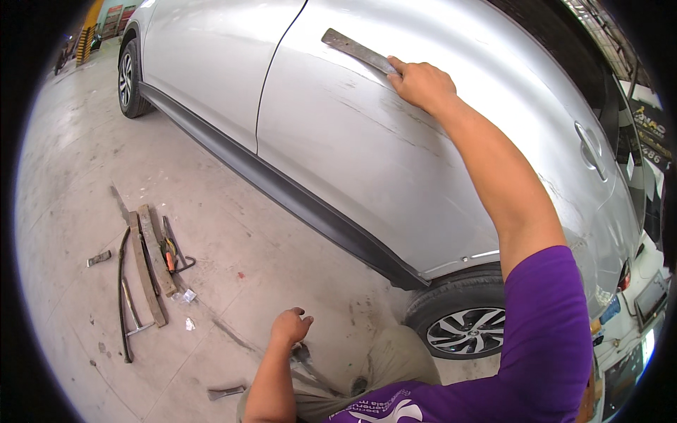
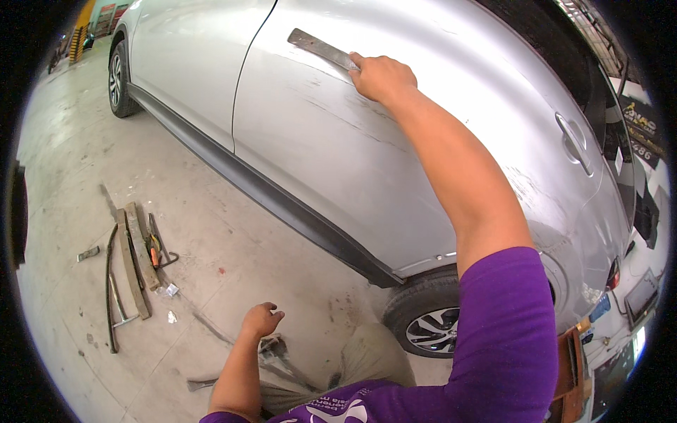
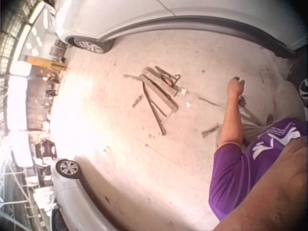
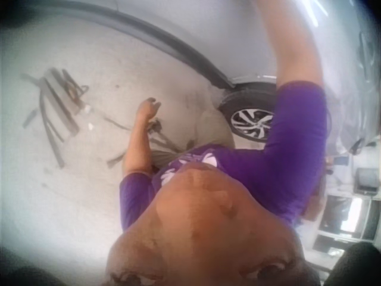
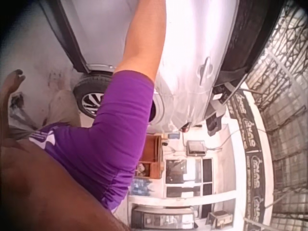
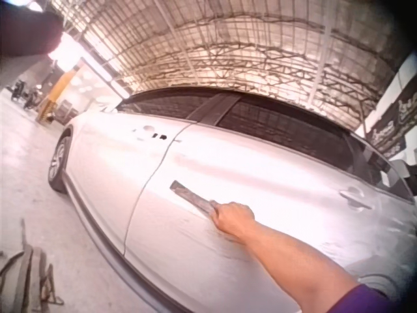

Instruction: The person uses metal scrapers and T-handled tools to smooth and straighten a dented silver car door.

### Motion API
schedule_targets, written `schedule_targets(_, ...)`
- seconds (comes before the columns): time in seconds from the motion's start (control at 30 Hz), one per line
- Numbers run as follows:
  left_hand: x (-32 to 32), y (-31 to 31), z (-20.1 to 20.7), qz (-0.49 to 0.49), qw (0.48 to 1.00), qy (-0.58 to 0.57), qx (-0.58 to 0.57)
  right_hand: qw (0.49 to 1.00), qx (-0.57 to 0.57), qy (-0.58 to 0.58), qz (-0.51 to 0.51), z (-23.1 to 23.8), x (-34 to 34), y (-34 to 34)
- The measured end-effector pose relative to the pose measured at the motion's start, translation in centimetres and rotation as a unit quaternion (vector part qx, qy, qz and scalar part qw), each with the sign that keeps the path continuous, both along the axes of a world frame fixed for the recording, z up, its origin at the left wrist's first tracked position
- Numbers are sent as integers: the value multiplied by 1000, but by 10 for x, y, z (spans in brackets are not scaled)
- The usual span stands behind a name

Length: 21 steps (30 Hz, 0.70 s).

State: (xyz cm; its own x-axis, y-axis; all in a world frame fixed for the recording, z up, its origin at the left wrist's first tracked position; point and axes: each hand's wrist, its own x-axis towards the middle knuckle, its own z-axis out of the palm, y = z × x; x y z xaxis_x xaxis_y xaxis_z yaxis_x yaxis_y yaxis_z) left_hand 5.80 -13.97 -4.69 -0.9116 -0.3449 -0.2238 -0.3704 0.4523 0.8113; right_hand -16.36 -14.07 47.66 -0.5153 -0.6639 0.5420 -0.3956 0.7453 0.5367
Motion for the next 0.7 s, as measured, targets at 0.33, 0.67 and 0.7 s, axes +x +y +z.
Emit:
schedule_targets(0.33, 2, -2, 8, -4, 1000, -18, -14, 997, 29, -72, -12, 11, 18, -3)
schedule_targets(0.67, -3, -6, -6, -10, 1000, -7, 7, 953, 15, -297, 63, -83, 36, 53)
schedule_targets(0.7, -4, -4, -6, -18, 1000, -12, 13, 930, -24, -342, 134, -120, 24, 84)
